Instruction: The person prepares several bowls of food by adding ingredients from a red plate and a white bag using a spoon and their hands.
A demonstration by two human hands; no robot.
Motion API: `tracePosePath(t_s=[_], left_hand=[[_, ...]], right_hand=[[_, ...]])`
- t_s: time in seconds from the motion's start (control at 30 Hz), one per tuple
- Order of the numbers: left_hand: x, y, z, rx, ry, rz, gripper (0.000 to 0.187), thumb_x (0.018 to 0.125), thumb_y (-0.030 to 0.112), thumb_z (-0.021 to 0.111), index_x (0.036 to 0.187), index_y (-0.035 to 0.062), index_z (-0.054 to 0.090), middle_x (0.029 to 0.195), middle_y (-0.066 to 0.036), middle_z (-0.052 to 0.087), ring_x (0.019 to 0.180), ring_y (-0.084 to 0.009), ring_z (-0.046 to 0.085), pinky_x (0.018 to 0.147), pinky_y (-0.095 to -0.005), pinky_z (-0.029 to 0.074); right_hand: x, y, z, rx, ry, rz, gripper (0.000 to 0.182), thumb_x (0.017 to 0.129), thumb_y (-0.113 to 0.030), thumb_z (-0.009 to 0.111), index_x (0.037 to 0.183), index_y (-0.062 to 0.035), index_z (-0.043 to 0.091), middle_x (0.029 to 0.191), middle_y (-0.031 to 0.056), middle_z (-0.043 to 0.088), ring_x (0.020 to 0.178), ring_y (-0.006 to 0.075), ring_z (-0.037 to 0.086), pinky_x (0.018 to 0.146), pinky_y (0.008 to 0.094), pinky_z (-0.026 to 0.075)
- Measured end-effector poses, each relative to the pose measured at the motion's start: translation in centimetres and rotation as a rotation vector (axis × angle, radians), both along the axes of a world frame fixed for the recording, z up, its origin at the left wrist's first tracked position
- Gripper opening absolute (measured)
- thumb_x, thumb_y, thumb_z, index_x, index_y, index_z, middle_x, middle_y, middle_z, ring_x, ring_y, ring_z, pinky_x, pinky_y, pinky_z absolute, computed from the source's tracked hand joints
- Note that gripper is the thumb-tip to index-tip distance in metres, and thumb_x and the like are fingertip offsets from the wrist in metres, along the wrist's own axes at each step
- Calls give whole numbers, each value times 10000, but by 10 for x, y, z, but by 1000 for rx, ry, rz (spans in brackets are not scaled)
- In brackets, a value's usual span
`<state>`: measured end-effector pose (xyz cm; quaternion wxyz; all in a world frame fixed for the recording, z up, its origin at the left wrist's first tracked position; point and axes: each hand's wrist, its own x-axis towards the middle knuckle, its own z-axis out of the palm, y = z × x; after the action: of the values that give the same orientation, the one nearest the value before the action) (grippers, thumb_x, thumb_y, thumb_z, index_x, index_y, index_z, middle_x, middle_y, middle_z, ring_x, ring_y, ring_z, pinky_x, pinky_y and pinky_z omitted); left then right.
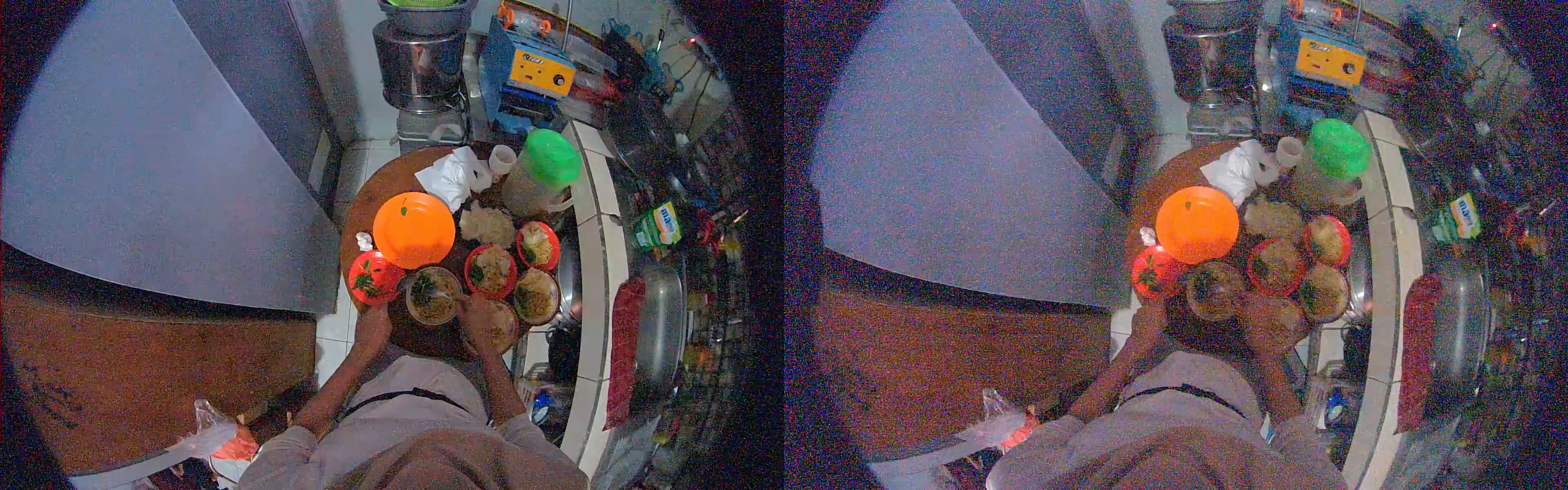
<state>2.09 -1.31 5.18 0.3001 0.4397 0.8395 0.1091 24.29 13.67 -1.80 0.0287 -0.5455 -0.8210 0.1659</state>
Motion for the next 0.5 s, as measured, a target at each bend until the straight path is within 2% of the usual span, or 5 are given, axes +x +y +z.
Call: tracePosePath(t_s=[0.07, 0.17, 0.33, 0.4, 0.5], left_hand=[[0, -3, -6, 51, 15, -35, 416, 834, 75, 523, 1240, -10, 490, 989, -275, 613, 871, -449, 626, 770, -555, 498], [1, 0, -6, 101, 24, -66, 384, 843, 82, 523, 1218, -1, 502, 981, -268, 618, 886, -444, 631, 782, -552, 503], [5, -1, -20, 175, 93, -77, 316, 850, 95, 525, 1149, -4, 543, 923, -245, 639, 868, -422, 648, 771, -535, 526], [5, 1, -26, 39, 83, -96, 281, 861, 117, 523, 1113, 3, 570, 908, -234, 650, 831, -413, 661, 737, -524, 544], [4, 0, -35, 180, 125, -116, 277, 876, 134, 510, 1112, 7, 578, 886, -218, 660, 798, -407, 670, 704, -513, 553]], right_hand=[[-1, -7, -22, 137, 37, 200, 315, 857, -339, 639, 1057, -105, 708, 926, 166, 651, 899, 344, 639, 755, 480, 512], [-3, -5, -107, -60, -145, 14, 342, 870, -346, 620, 1059, -70, 690, 920, 196, 650, 832, 370, 646, 716, 489, 512], [-2, -7, -52, 17, 99, 120, 333, 878, -334, 611, 1003, -33, 679, 913, 207, 642, 816, 402, 633, 691, 498, 504], [2, -10, -37, 40, 172, 100, 320, 876, -319, 617, 981, -23, 675, 914, 207, 641, 819, 412, 629, 699, 500, 503], [11, -7, -29, -135, 303, 144, 267, 866, -283, 636, 951, -36, 690, 936, 201, 643, 828, 411, 629, 710, 505, 501]])
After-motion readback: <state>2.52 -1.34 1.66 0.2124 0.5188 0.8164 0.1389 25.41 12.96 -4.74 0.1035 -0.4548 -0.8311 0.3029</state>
